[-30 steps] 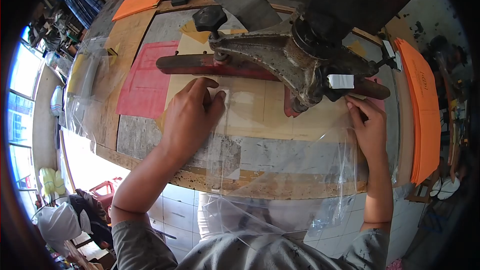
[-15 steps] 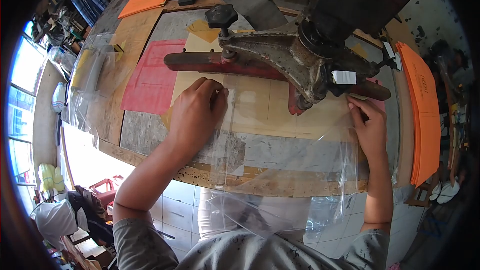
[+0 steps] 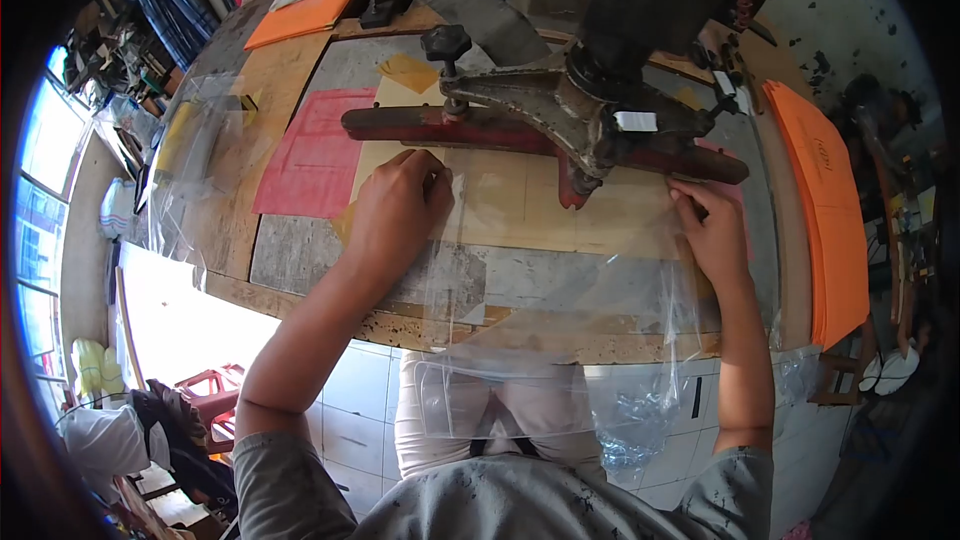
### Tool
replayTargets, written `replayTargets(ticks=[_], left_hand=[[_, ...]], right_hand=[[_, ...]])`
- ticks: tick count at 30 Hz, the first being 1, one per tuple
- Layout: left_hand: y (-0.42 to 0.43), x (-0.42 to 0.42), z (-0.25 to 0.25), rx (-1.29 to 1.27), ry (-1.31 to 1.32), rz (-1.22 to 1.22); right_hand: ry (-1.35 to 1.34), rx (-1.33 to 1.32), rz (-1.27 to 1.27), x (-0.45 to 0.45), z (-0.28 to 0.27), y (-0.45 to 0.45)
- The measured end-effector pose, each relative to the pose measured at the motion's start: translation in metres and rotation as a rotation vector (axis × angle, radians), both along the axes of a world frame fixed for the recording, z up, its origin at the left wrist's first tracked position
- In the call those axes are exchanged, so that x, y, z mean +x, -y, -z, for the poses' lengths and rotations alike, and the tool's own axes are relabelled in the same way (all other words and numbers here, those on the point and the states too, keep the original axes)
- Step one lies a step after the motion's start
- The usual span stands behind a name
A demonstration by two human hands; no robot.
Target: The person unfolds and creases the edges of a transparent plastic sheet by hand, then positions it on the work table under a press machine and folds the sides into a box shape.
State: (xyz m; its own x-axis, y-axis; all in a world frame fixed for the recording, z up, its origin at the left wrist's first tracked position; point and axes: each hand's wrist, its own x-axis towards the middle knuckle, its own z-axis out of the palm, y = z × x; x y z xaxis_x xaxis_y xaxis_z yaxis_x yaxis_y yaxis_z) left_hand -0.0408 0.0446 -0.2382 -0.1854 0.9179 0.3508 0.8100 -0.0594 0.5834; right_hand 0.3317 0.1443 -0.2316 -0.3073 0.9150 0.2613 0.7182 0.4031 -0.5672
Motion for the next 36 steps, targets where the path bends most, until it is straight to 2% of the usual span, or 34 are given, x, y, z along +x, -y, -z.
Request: replayTargets(ticks=[5,8,11,14,17,20,23,26,33,36], left_hand=[[0.000,-0.004,0.010,0.069,-0.059,0.018],[0.009,-0.003,-0.001,0.029,-0.081,0.049],[0.027,-0.005,-0.030,0.248,-0.081,0.053],[0.073,0.006,-0.082,0.662,-0.258,0.061],[0.155,0.042,-0.145,0.897,-0.469,0.223],[0.223,0.087,-0.182,0.869,-0.638,0.549],[0.242,0.114,-0.193,0.803,-0.678,0.736],[0.252,0.123,-0.200,0.788,-0.692,0.804],[0.274,0.125,-0.211,0.738,-0.661,0.854],[0.284,0.117,-0.210,0.708,-0.660,0.885]], right_hand=[[0.037,0.082,-0.051,0.006,0.006,-0.002],[0.087,0.152,-0.067,0.005,0.001,0.006],[0.146,0.157,-0.071,0.008,-0.010,0.019],[0.108,0.228,-0.077,0.022,-0.008,0.034],[0.045,0.285,-0.018,0.037,-0.001,0.077],[-0.027,0.378,0.052,0.048,0.018,0.109],[-0.042,0.366,0.245,0.062,0.036,0.141],[0.184,0.627,0.367,0.070,0.074,0.151],[0.103,0.688,0.409,0.070,0.110,0.163],[0.100,0.717,0.430,0.071,0.109,0.162]])
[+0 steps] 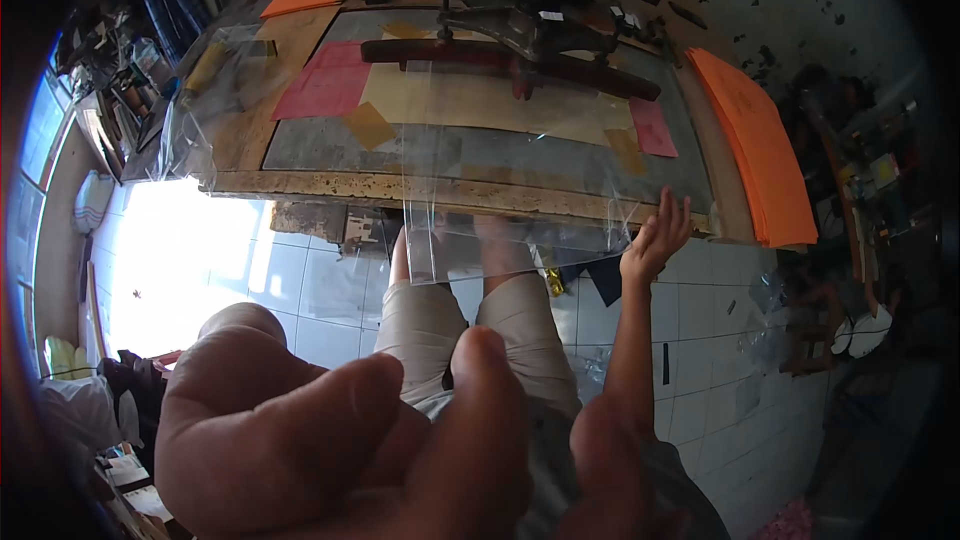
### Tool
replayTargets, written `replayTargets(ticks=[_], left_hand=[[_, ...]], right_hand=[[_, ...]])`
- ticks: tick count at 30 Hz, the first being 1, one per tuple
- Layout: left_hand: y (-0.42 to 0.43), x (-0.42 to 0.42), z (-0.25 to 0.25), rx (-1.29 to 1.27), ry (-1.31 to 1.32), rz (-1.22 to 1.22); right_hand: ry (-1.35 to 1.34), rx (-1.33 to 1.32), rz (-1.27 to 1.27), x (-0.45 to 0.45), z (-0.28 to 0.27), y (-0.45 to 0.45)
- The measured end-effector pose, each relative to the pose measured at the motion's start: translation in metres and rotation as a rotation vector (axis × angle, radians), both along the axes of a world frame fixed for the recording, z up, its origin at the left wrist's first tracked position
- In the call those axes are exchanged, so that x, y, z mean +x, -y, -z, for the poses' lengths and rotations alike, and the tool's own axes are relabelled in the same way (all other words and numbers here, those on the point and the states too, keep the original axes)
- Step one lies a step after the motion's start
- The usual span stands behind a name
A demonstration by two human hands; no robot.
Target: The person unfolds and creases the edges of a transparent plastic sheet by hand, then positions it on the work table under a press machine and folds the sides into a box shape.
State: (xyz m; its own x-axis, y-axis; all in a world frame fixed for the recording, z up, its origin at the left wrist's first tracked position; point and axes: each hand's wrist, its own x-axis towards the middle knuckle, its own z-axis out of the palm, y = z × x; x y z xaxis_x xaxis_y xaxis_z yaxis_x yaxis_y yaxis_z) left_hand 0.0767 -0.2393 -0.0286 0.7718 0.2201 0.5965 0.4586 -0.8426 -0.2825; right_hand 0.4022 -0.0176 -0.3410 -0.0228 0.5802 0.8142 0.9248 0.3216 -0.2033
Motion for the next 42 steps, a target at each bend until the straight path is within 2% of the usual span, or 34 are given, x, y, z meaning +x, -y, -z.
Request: replayTargets(ticks=[14,21,23,26,28,30,33,36,37,41,42], left_hand=[[-0.012,0.010,0.009,-0.021,0.030,0.050],[-0.045,-0.002,0.033,-0.098,0.106,0.000],[-0.066,-0.021,0.056,-0.175,0.196,-0.078],[-0.086,-0.072,0.120,-0.371,0.474,-0.330],[-0.084,-0.104,0.181,-0.307,0.676,-0.672],[-0.072,-0.130,0.246,-0.202,0.693,-0.924],[-0.050,-0.147,0.320,-0.277,0.556,-1.174],[-0.050,-0.157,0.340,-0.190,0.570,-1.122],[-0.057,-0.157,0.347,-0.143,0.646,-1.103],[-0.085,-0.153,0.346,0.054,0.587,-1.255],[-0.096,-0.157,0.349,0.101,0.621,-1.212]], right_hand=[[-0.043,0.086,-0.015,-0.005,0.004,-0.004],[-0.013,0.112,-0.006,-0.011,0.000,-0.005],[-0.049,0.130,0.021,-0.009,0.011,-0.011],[-0.053,0.126,-0.008,-0.009,0.011,-0.008],[-0.054,0.140,-0.019,-0.007,0.015,-0.007],[-0.031,0.172,0.011,-0.007,0.018,-0.006],[-0.049,0.200,0.024,-0.007,0.029,-0.006],[-0.093,0.170,0.091,-0.010,0.045,-0.006],[-0.112,0.153,0.081,-0.010,0.048,-0.005],[-0.124,0.187,0.071,-0.013,0.047,-0.006],[-0.127,0.175,0.072,-0.012,0.048,-0.006]])
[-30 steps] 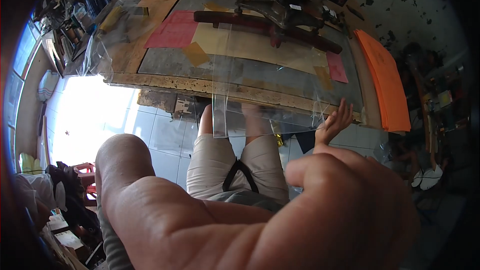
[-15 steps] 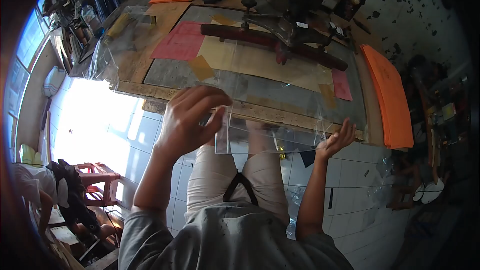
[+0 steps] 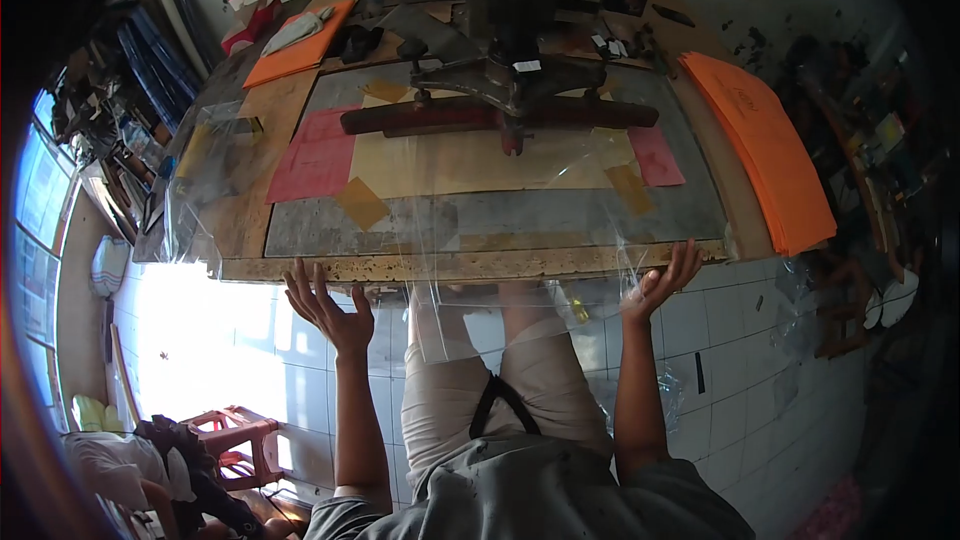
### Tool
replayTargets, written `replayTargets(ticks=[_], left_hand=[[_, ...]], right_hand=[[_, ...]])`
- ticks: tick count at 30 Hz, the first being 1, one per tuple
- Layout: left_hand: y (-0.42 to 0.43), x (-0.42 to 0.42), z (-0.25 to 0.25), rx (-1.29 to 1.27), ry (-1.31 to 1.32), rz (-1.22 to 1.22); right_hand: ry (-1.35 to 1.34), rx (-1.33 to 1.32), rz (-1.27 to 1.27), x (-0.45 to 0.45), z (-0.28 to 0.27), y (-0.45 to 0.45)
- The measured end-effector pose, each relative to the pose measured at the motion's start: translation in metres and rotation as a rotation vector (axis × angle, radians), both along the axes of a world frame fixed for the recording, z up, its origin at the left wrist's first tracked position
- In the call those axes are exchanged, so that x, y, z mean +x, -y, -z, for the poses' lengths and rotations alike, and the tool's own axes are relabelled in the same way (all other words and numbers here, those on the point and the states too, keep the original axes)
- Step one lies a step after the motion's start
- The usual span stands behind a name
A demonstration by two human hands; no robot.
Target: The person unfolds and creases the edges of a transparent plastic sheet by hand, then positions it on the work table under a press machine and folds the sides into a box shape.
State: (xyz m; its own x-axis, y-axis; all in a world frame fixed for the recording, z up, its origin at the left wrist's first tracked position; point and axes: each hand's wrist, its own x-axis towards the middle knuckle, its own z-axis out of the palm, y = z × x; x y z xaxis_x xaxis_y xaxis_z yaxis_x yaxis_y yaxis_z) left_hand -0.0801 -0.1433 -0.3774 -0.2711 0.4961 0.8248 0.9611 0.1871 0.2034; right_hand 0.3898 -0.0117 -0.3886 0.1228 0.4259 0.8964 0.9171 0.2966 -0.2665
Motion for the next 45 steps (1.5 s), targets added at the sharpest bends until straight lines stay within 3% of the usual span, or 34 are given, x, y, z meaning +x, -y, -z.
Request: replayTargets(ticks=[6,19,45], left_hand=[[-0.038,-0.010,0.027,0.223,-0.022,-0.001],[-0.028,-0.014,0.033,0.137,-0.015,-0.016],[-0.026,-0.005,0.026,0.126,0.050,-0.015]], right_hand=[[0.074,0.049,0.014,0.012,0.012,-0.006],[0.088,0.157,0.060,0.014,0.025,-0.021],[0.052,0.112,0.008,0.011,0.024,-0.014]])
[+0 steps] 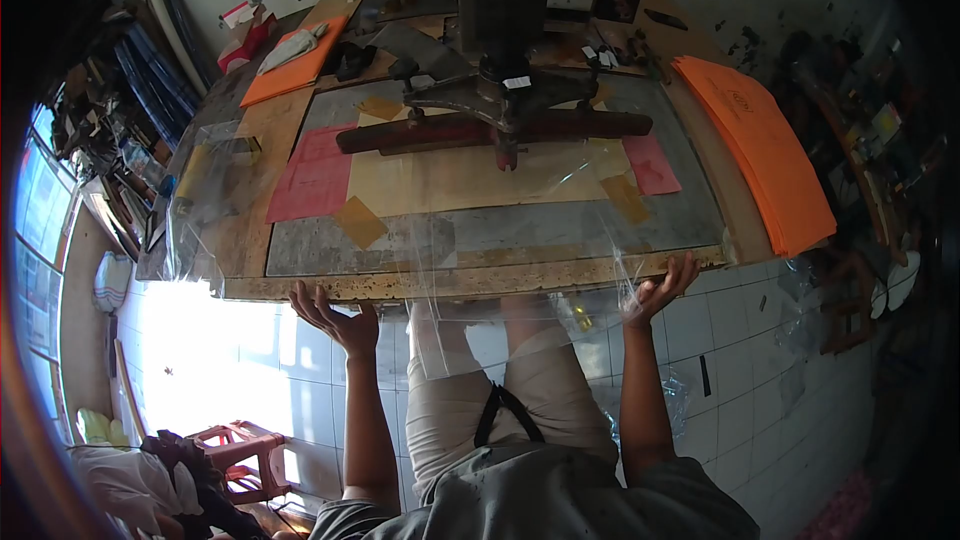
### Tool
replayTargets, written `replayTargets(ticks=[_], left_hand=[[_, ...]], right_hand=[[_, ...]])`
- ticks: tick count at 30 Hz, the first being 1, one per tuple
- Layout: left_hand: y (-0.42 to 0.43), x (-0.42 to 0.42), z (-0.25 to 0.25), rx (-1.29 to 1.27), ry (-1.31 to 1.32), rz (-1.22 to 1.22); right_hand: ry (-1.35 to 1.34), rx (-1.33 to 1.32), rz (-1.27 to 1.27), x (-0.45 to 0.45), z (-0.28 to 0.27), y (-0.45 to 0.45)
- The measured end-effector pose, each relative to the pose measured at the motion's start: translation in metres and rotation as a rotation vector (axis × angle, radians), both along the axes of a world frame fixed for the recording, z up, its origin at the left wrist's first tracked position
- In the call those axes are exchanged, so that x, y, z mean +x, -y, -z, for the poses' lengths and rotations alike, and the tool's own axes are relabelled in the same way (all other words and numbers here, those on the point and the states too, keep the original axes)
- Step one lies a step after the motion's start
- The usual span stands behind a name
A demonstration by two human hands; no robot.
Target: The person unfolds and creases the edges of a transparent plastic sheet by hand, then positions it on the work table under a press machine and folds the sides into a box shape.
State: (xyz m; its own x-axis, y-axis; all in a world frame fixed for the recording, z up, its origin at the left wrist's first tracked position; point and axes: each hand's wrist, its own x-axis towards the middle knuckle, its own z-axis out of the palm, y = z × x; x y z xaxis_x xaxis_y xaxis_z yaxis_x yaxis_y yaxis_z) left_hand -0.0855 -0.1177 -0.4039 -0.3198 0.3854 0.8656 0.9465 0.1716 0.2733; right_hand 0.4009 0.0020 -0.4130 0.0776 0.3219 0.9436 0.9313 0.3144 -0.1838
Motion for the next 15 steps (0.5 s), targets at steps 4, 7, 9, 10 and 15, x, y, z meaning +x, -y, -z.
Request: replayTargets(ticks=[4,7,9,10,15], left_hand=[[-0.0002,-0.0010,0.0007,-0.002,-0.010,-0.007],[-0.0004,-0.0007,0.0006,0.001,-0.014,-0.006],[-0.0004,-0.0005,-0.0006,0.005,-0.015,-0.002],[-0.0005,-0.0002,-0.0011,0.007,-0.017,-0.001],[-0.0010,-0.0006,-0.0006,0.011,-0.024,-0.001]], right_hand=[[0.015,0.002,0.008,0.0004,-0.0008,0.0000],[0.016,0.015,0.000,-0.0004,-0.0020,-0.0006],[0.016,0.021,0.001,0.0004,-0.0005,-0.0018],[0.016,0.024,0.001,0.0009,0.0003,-0.0023],[0.021,0.028,0.007,0.0019,0.0020,-0.0027]])
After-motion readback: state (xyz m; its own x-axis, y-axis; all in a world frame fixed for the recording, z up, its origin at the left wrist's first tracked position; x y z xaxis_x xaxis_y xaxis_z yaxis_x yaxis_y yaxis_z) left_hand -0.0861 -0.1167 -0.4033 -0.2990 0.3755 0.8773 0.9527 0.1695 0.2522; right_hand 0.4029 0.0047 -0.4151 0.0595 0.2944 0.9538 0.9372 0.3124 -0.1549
